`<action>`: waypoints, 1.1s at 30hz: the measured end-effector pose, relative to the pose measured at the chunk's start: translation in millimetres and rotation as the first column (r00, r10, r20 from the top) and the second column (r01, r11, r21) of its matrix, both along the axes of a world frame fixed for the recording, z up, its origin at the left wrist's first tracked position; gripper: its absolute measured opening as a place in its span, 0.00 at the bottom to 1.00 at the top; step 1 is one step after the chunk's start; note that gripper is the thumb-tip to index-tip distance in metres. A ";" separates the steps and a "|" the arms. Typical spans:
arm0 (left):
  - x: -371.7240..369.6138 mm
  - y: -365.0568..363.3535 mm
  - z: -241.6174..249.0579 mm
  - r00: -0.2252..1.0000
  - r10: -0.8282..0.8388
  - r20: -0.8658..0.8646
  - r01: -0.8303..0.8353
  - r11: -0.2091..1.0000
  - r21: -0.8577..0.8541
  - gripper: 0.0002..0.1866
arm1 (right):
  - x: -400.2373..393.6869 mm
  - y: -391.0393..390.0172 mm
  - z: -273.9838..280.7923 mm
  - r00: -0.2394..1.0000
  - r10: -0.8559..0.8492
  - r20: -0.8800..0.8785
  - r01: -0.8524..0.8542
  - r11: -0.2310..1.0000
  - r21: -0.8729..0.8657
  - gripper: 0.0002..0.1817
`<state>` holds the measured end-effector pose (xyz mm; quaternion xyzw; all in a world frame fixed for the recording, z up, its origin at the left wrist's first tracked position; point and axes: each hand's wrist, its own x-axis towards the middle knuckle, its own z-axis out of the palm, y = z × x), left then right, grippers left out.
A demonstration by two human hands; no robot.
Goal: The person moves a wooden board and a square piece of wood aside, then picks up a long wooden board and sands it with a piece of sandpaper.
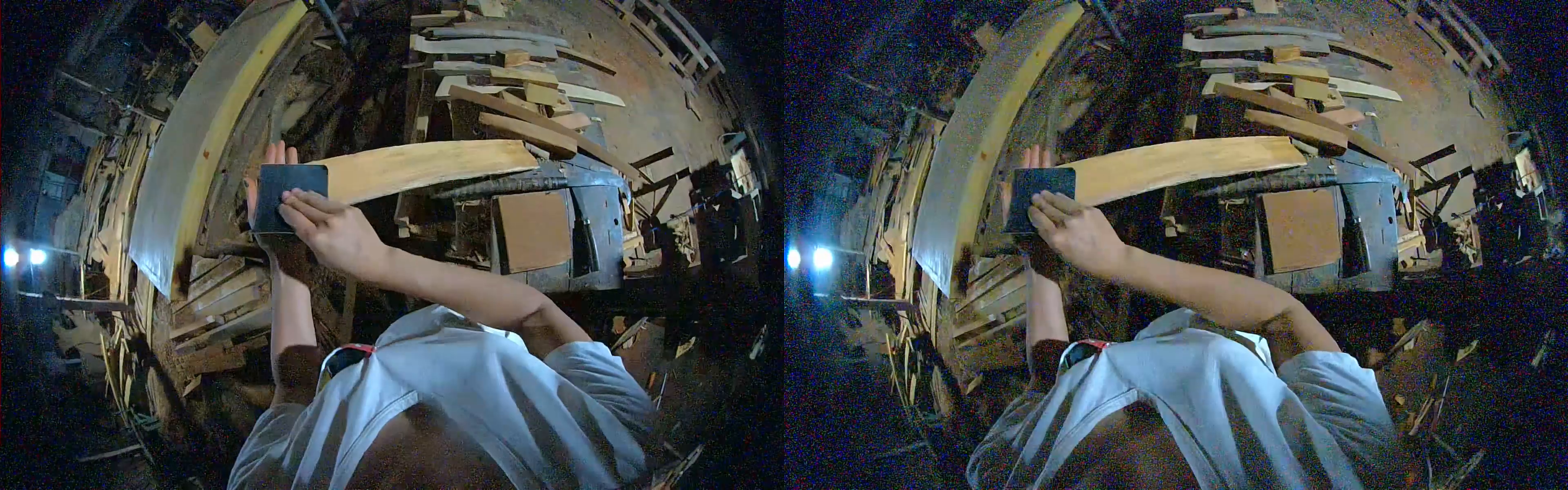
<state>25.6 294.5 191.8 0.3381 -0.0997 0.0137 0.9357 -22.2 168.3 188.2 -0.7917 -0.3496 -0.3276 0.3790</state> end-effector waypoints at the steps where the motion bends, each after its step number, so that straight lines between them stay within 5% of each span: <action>1: 2.6 1.1 1.0 1.000 0.022 -0.016 -0.021 0.999 0.033 0.34 | 2.0 -2.3 0.5 1.000 -0.001 0.004 0.001 1.000 0.006 0.22; 3: 4.7 4.0 4.2 0.999 0.045 -0.028 -0.042 0.996 0.073 0.35 | 6.3 -16.7 -1.5 0.997 0.059 0.055 -0.059 0.998 -0.006 0.22; 8: -14.2 4.8 -2.3 0.999 0.011 0.044 -0.011 1.000 -0.018 0.37 | 14.5 -91.7 -70.6 0.979 -0.083 -0.185 0.069 0.994 -0.081 0.21; 11: -20.7 17.3 1.0 0.968 -0.251 -0.007 0.248 0.963 -0.107 0.33 | 13.8 -79.4 -73.3 0.982 -0.113 -0.151 0.099 0.990 -0.102 0.26; 13: -22.1 29.1 8.6 0.950 -0.188 -0.248 0.264 0.909 0.322 0.30 | 5.9 -49.7 -55.3 0.988 -0.033 -0.148 0.020 0.996 -0.088 0.25; 14: -23.7 27.5 15.3 0.949 -0.187 -0.254 0.266 0.907 0.328 0.30 | 1.2 -34.6 -48.2 1.000 0.001 -0.012 -0.002 0.995 -0.097 0.24; 16: -29.3 26.1 31.7 0.723 0.282 -0.631 0.151 0.827 0.542 0.28 | -2.8 -28.9 -37.7 1.000 0.013 -0.013 -0.014 0.999 -0.037 0.26; 17: -28.2 30.9 26.4 0.720 0.283 -0.633 0.154 0.825 0.544 0.28 | -3.0 -37.1 -44.2 1.000 0.004 -0.025 -0.006 0.997 -0.073 0.27; 19: -25.2 41.8 6.9 0.923 -0.065 -0.379 0.223 0.894 0.388 0.27 | 0.2 -74.9 -73.5 0.998 -0.050 -0.027 0.045 0.986 -0.158 0.30; 21: -27.8 40.9 -0.4 0.921 -0.045 -0.387 0.189 0.921 0.342 0.27 | 1.4 -118.4 -106.6 0.961 -0.169 -0.220 0.144 0.982 -0.124 0.33; 24: -30.4 45.0 -13.9 0.910 0.002 -0.414 0.139 0.941 0.310 0.26 | 4.2 -147.7 -117.8 0.925 -0.266 -0.271 0.228 0.960 -0.162 0.28; 30: -23.2 43.4 -6.4 0.927 0.008 -0.374 0.154 0.903 0.402 0.26 | -12.6 -78.0 -77.7 0.968 -0.207 -0.139 0.201 0.978 -0.057 0.26; 32: -22.5 43.8 -0.7 0.934 0.036 -0.356 0.147 0.868 0.474 0.25 | -5.6 -97.2 -86.5 0.985 -0.165 -0.057 0.154 0.974 -0.163 0.24; 33: -22.2 44.5 -1.0 0.937 0.030 -0.348 0.145 0.874 0.465 0.24 | 1.8 -107.1 -110.9 0.983 -0.160 -0.094 0.156 0.986 -0.052 0.24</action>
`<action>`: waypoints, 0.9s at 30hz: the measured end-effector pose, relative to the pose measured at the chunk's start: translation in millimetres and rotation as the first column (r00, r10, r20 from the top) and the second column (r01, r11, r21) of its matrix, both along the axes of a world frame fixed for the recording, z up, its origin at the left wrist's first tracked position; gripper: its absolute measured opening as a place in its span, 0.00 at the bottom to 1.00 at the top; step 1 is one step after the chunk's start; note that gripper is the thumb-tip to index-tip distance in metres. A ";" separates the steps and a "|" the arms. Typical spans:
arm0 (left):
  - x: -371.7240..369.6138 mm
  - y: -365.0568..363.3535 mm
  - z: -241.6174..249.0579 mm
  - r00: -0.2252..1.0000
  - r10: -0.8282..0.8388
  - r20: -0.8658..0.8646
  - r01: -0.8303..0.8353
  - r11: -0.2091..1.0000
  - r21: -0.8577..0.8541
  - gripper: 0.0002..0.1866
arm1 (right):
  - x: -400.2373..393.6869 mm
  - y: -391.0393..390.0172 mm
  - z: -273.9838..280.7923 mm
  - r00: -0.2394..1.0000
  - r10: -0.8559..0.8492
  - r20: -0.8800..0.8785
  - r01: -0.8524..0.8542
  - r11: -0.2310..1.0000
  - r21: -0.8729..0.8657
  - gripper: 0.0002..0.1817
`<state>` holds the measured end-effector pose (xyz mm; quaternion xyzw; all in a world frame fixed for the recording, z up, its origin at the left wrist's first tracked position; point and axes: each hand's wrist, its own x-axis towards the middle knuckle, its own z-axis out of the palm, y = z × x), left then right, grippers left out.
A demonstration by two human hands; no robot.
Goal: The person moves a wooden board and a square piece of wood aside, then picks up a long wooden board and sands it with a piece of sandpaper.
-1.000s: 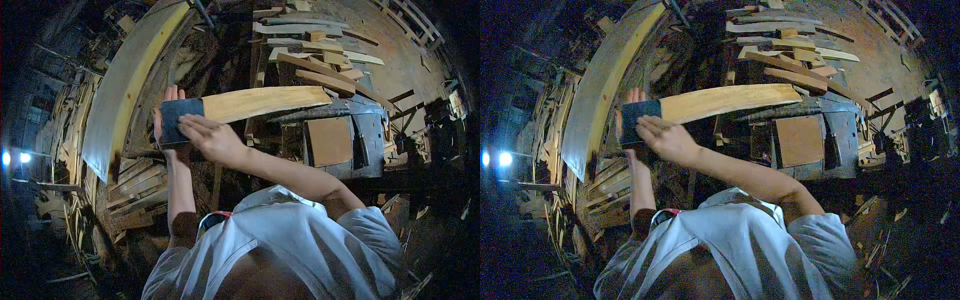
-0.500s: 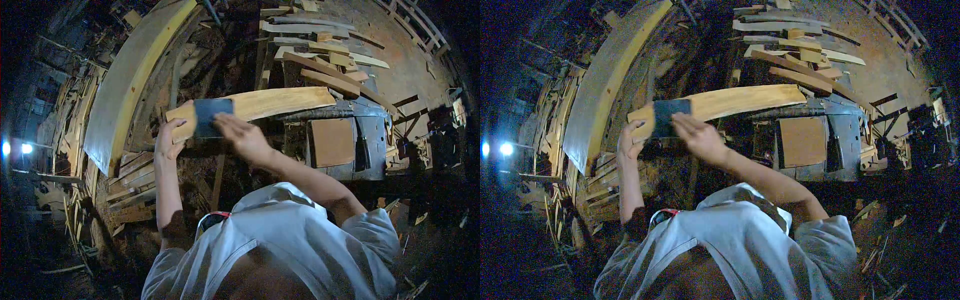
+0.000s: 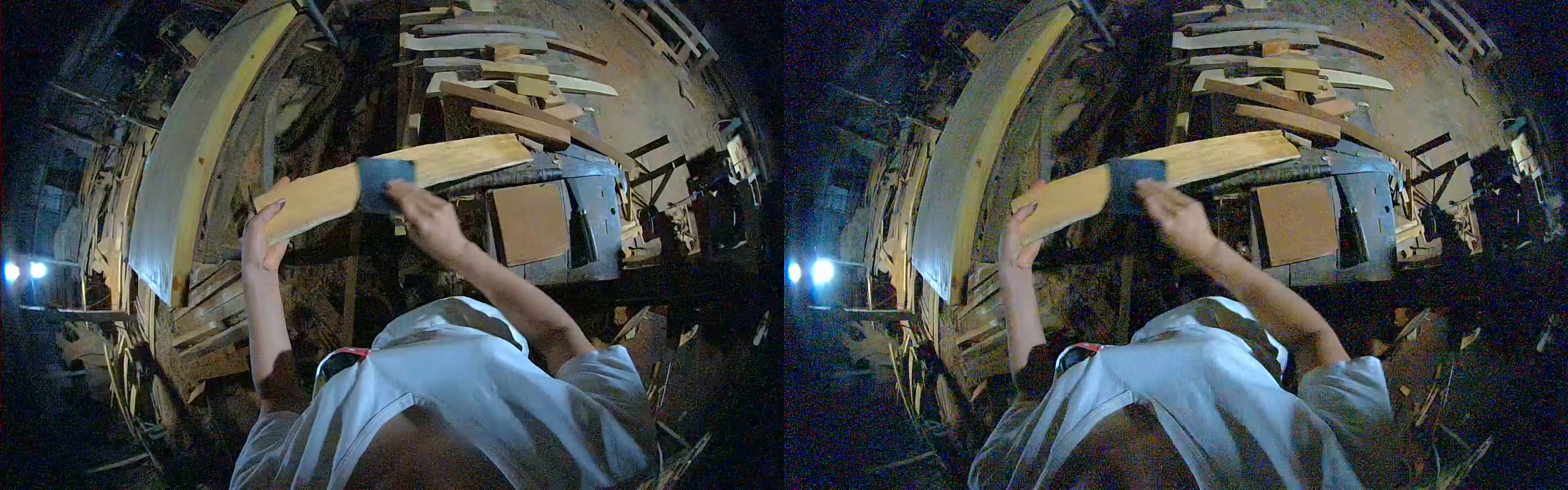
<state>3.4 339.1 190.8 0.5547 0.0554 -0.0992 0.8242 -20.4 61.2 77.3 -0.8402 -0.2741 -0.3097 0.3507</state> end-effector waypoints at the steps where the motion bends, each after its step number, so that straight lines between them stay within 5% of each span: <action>1: -2.7 1.2 -1.3 1.000 0.003 0.009 -0.003 1.000 -0.017 0.24 | -1.7 -17.3 2.4 0.997 -0.067 -0.038 0.067 0.997 0.023 0.26; 3: -4.3 -2.7 -1.4 0.999 0.043 -0.004 -0.043 0.999 -0.022 0.24 | 7.7 -58.5 -26.0 0.931 -0.228 -0.284 0.228 0.973 -0.034 0.28; 11: -3.2 -9.2 0.3 0.984 0.152 0.097 -0.168 0.969 0.179 0.18 | 21.2 -48.2 -15.6 0.892 -0.425 -0.155 0.396 0.899 -0.187 0.33; 14: 0.2 -7.6 -4.8 0.981 0.168 0.091 -0.180 0.972 0.148 0.18 | 28.7 -62.9 -6.5 0.834 -0.432 -0.342 0.370 0.899 -0.235 0.24; 17: -1.8 -9.3 -6.9 0.965 0.253 0.064 -0.258 0.962 0.091 0.19 | 35.7 -48.4 -13.3 0.840 -0.482 -0.250 0.414 0.866 -0.280 0.20; 19: -0.7 -14.1 -2.0 0.961 0.262 0.084 -0.268 0.960 0.077 0.21 | 44.4 -23.9 -8.1 0.855 -0.434 -0.283 0.407 0.901 -0.151 0.21; 20: 0.5 -16.4 0.7 0.964 0.253 0.085 -0.259 0.963 0.076 0.21 | 66.3 -15.3 -53.4 0.951 -0.181 -0.253 0.231 0.955 0.186 0.21; 21: -0.5 -17.3 3.5 0.966 0.245 0.076 -0.250 0.966 0.059 0.21 | 39.4 9.3 30.8 0.840 -0.294 -0.456 0.147 0.932 -0.330 0.20; 22: -2.6 -17.5 5.6 0.969 0.240 0.065 -0.243 0.969 0.044 0.21 | 44.4 32.6 14.6 0.982 -0.189 0.003 0.189 0.981 -0.044 0.20; 27: -9.5 -24.0 15.7 0.973 0.168 0.157 -0.196 0.964 0.178 0.22 | 43.1 -0.6 13.3 0.980 -0.165 -0.113 0.152 0.982 -0.114 0.21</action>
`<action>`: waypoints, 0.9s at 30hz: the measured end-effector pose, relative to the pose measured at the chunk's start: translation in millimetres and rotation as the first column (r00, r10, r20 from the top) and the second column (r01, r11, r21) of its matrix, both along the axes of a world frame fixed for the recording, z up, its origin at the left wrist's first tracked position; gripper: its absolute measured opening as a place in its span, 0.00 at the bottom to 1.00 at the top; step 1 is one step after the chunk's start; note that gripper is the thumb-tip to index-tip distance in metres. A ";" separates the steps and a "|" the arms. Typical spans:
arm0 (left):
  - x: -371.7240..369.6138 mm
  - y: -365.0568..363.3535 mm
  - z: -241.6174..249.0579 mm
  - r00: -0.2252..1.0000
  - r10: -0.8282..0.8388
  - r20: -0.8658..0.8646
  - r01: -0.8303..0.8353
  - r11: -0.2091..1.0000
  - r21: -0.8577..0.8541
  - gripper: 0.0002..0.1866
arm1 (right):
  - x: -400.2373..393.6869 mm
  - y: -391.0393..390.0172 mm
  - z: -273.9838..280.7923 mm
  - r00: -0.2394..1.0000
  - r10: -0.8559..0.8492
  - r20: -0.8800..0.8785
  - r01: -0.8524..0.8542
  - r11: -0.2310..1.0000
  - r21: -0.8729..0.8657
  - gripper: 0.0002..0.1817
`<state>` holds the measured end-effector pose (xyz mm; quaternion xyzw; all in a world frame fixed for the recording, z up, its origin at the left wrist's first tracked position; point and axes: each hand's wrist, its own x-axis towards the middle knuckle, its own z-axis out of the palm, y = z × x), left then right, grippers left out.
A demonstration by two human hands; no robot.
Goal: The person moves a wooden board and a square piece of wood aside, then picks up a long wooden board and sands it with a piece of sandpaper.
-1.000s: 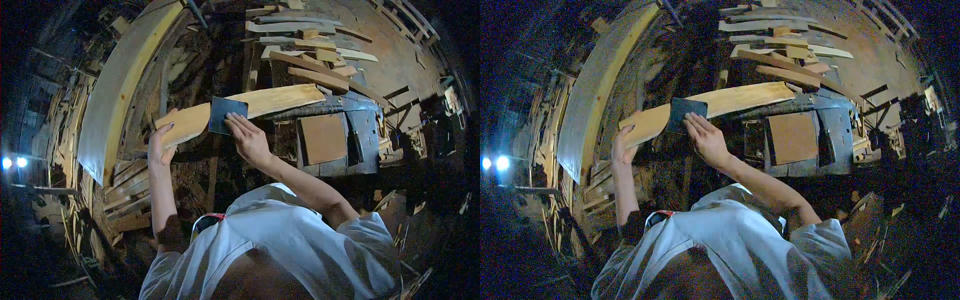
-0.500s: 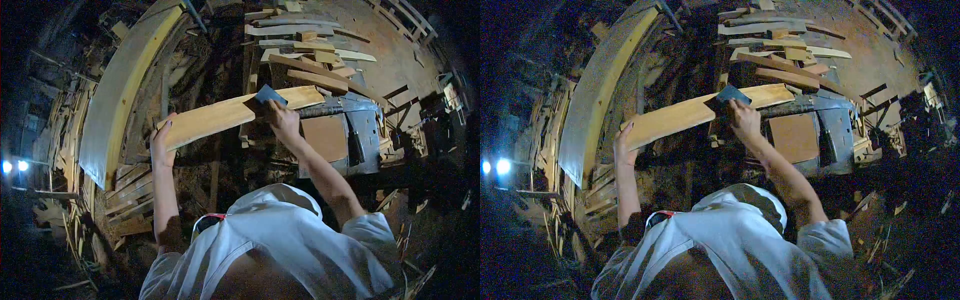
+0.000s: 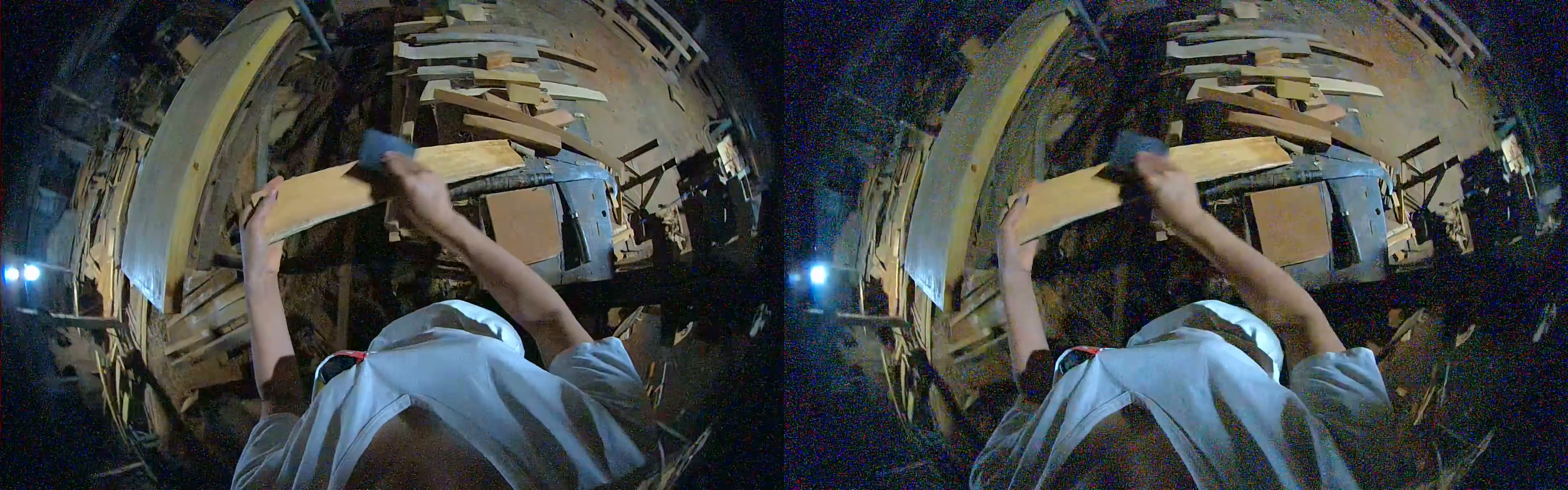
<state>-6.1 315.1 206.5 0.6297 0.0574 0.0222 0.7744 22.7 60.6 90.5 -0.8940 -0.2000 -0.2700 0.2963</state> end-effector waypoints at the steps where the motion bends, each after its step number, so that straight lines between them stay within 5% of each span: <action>1: -2.2 0.2 -0.2 0.999 -0.033 0.022 0.033 0.999 0.023 0.22 | 4.8 -14.2 -9.4 0.984 -0.070 -0.163 0.073 0.997 0.018 0.21; 2: -4.3 0.9 -3.9 1.000 -0.015 0.022 0.015 1.000 0.013 0.22 | 14.4 -25.8 -21.2 0.996 -0.078 -0.034 0.083 0.981 0.173 0.26; 4: -2.0 0.0 -12.2 0.997 -0.055 -0.050 0.041 0.969 -0.244 0.22 | 15.7 -22.6 -20.9 0.988 -0.101 -0.118 0.118 0.982 0.145 0.23; 6: -1.5 0.4 -17.7 0.998 -0.067 -0.012 0.061 0.958 -0.282 0.23 | 16.9 -2.3 0.3 0.847 -0.226 -0.481 0.143 0.969 -0.202 0.22; 8: 2.3 -1.3 -18.6 0.996 -0.084 0.014 0.084 0.946 -0.314 0.24 | -4.5 41.9 -10.2 0.986 0.137 -0.093 -0.100 0.941 0.324 0.20; 10: 2.5 1.4 -15.5 0.991 -0.131 0.031 0.132 0.902 -0.411 0.26 | -13.7 53.0 13.8 0.983 0.117 0.144 -0.102 0.989 -0.109 0.22; 11: 3.7 3.7 -16.3 0.991 -0.136 0.022 0.133 0.906 -0.401 0.26 | -8.1 40.6 5.7 0.962 0.177 0.209 -0.184 0.983 0.014 0.22; 12: 5.4 5.5 -20.1 0.994 -0.110 -0.010 0.093 0.884 -0.459 0.27 | -1.9 29.0 -15.1 0.988 0.151 0.029 -0.154 0.982 0.110 0.21; 13: 4.2 8.2 -25.0 0.996 -0.080 -0.045 0.046 0.855 -0.517 0.28 | -8.0 7.7 0.8 0.964 -0.036 -0.263 0.018 0.998 -0.068 0.22; 14: 2.2 10.9 -31.3 0.997 -0.068 -0.044 0.036 0.852 -0.522 0.28 | 5.4 -15.2 -15.6 0.878 0.002 -0.480 -0.016 1.000 -0.025 0.21; 15: 0.6 13.1 -38.5 0.998 -0.067 -0.014 0.051 0.864 -0.501 0.28 | 16.3 -32.6 -50.6 0.998 -0.066 -0.001 0.066 0.996 0.062 0.24; 16: -2.7 14.6 -44.2 0.998 -0.068 0.013 0.066 0.876 -0.478 0.28 | 16.3 -38.7 -49.7 0.989 -0.147 -0.010 0.147 0.989 -0.034 0.22; 18: -8.6 14.4 -50.3 0.997 -0.064 0.038 0.074 0.868 -0.491 0.28 | 23.1 -30.5 -44.7 0.938 -0.054 -0.343 0.062 0.998 0.012 0.19; 23: -2.8 9.6 -34.7 0.996 -0.089 0.030 0.094 0.895 -0.436 0.28 | -2.3 66.1 -12.7 0.976 0.217 0.007 -0.209 0.929 0.304 0.18; 25: -2.8 7.0 -27.2 0.995 -0.097 0.006 0.091 0.903 -0.421 0.29 | 1.1 66.0 -8.1 0.873 0.249 -0.419 -0.089 0.926 0.366 0.18; 26: -1.8 7.7 -28.2 0.997 -0.082 0.004 0.076 0.903 -0.422 0.29 | 8.5 51.6 -31.6 0.926 0.298 -0.234 -0.137 0.839 0.527 0.21; 27: 0.8 8.9 -29.9 0.997 -0.083 0.007 0.078 0.901 -0.426 0.29 | 0.0 25.4 2.4 0.904 0.228 -0.361 -0.086 0.925 0.369 0.20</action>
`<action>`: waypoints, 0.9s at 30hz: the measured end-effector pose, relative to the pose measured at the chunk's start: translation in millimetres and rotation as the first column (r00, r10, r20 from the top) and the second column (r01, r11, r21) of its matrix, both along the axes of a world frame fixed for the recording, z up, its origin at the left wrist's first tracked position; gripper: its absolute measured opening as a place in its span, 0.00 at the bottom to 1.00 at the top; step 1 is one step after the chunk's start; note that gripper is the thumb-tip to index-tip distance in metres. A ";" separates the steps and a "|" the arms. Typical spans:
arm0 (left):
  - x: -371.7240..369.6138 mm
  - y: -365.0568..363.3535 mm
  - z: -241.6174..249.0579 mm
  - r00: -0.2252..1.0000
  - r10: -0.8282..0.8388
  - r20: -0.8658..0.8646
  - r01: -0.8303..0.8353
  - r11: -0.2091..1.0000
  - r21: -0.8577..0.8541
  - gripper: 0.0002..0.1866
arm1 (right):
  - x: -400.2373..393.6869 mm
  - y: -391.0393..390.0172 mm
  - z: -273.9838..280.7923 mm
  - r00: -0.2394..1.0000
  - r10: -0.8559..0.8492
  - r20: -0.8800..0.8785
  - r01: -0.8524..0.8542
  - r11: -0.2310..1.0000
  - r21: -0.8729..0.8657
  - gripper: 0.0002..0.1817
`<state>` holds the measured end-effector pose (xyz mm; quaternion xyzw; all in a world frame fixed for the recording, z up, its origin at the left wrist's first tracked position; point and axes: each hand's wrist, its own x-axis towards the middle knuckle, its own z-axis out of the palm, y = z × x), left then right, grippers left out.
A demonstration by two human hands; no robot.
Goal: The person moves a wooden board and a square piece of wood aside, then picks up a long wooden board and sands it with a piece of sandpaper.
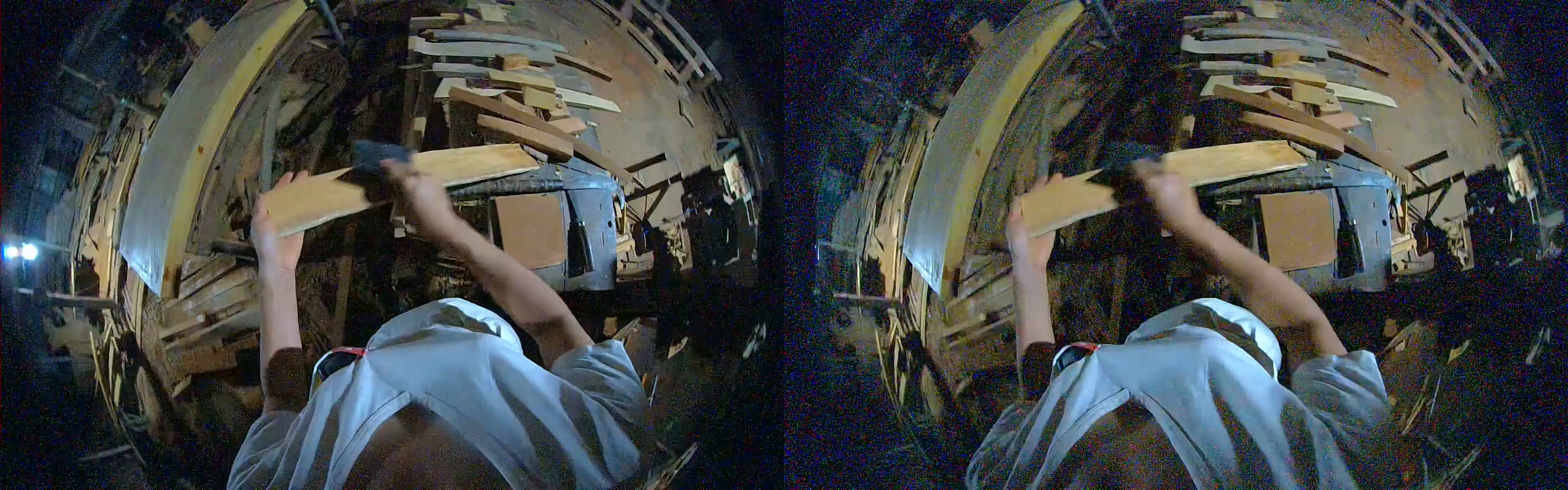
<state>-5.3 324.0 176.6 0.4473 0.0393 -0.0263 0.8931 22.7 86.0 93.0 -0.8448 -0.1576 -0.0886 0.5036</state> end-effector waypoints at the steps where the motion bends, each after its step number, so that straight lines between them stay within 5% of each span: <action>1: 1.2 1.2 -2.2 1.000 0.002 0.008 -0.002 1.000 -0.009 0.29 | 7.5 -16.3 -11.8 0.938 0.152 -0.311 -0.030 0.931 0.364 0.19; 2: 0.6 2.2 -4.8 0.999 -0.006 0.052 0.005 1.000 0.020 0.31 | 6.4 -25.2 -4.7 0.994 -0.036 -0.099 0.039 0.999 0.028 0.18; 3: -2.4 2.0 -4.9 0.998 0.005 0.056 -0.005 1.000 0.017 0.31 | 4.4 -29.1 2.3 0.973 -0.152 0.174 0.196 0.942 -0.274 0.16; 5: -0.9 -2.7 -1.8 1.000 0.007 0.020 -0.006 1.000 -0.017 0.31 | 21.5 -7.9 -30.7 0.952 -0.085 0.293 0.182 0.929 -0.322 0.11; 6: 2.1 -3.2 -0.8 1.000 -0.012 0.020 0.013 1.000 -0.014 0.31 | 11.8 18.4 0.2 0.965 -0.097 0.242 0.178 0.923 -0.341 0.09; 7: 4.3 -1.0 0.2 0.999 -0.002 0.034 0.001 1.000 0.031 0.31 | 12.4 43.0 0.4 0.968 0.019 0.252 0.088 0.910 -0.404 0.16; 8: 6.3 -0.4 1.1 0.999 0.006 0.045 -0.010 0.997 0.078 0.31 | 3.2 73.2 28.3 0.980 0.064 0.188 0.016 0.918 -0.395 0.15; 9: 8.4 -2.9 3.0 0.970 0.220 -0.107 -0.202 0.966 0.161 0.31 | -7.1 90.8 66.3 0.986 0.160 0.042 -0.142 0.948 -0.286 0.16; 10: 8.5 3.4 -6.5 0.963 0.265 -0.059 -0.253 0.954 0.161 0.30 | -6.3 108.2 64.6 0.805 0.093 0.586 0.042 0.976 -0.212 0.16; 12: 2.5 -5.0 6.5 0.938 0.344 -0.038 -0.332 0.926 0.182 0.29 | -11.5 119.6 76.1 0.828 0.093 0.553 0.012 0.983 -0.182 0.16; 15: 6.1 -12.7 22.3 0.944 0.314 -0.103 -0.291 0.937 0.192 0.32 | -11.0 90.3 69.7 0.784 0.152 0.601 -0.011 0.973 -0.232 0.20; 16: 4.7 -11.9 21.8 0.975 0.217 -0.058 -0.209 0.971 0.117 0.34 | -19.7 62.3 94.4 0.940 0.303 0.159 -0.190 0.849 -0.493 0.21; 18: 7.7 -10.3 20.1 0.996 0.085 0.009 -0.085 0.996 0.001 0.35 | 1.3 36.9 28.7 0.865 0.078 0.496 0.053 0.968 -0.246 0.23; 19: 9.1 -10.0 16.2 0.999 0.050 0.014 -0.050 0.998 -0.044 0.34 | 1.3 11.8 18.2 0.839 0.057 0.542 0.115 0.954 -0.278 0.24; 21: 5.0 -9.0 9.1 0.998 0.035 0.061 -0.035 0.999 -0.004 0.32 | -9.9 -6.4 21.6 0.961 -0.038 0.274 0.134 0.931 -0.341 0.26; 27: 3.0 -9.4 18.2 0.997 -0.002 0.072 -0.018 0.962 0.272 0.27 | -41.8 24.9 22.7 0.875 0.051 0.481 0.095 0.957 -0.274 0.24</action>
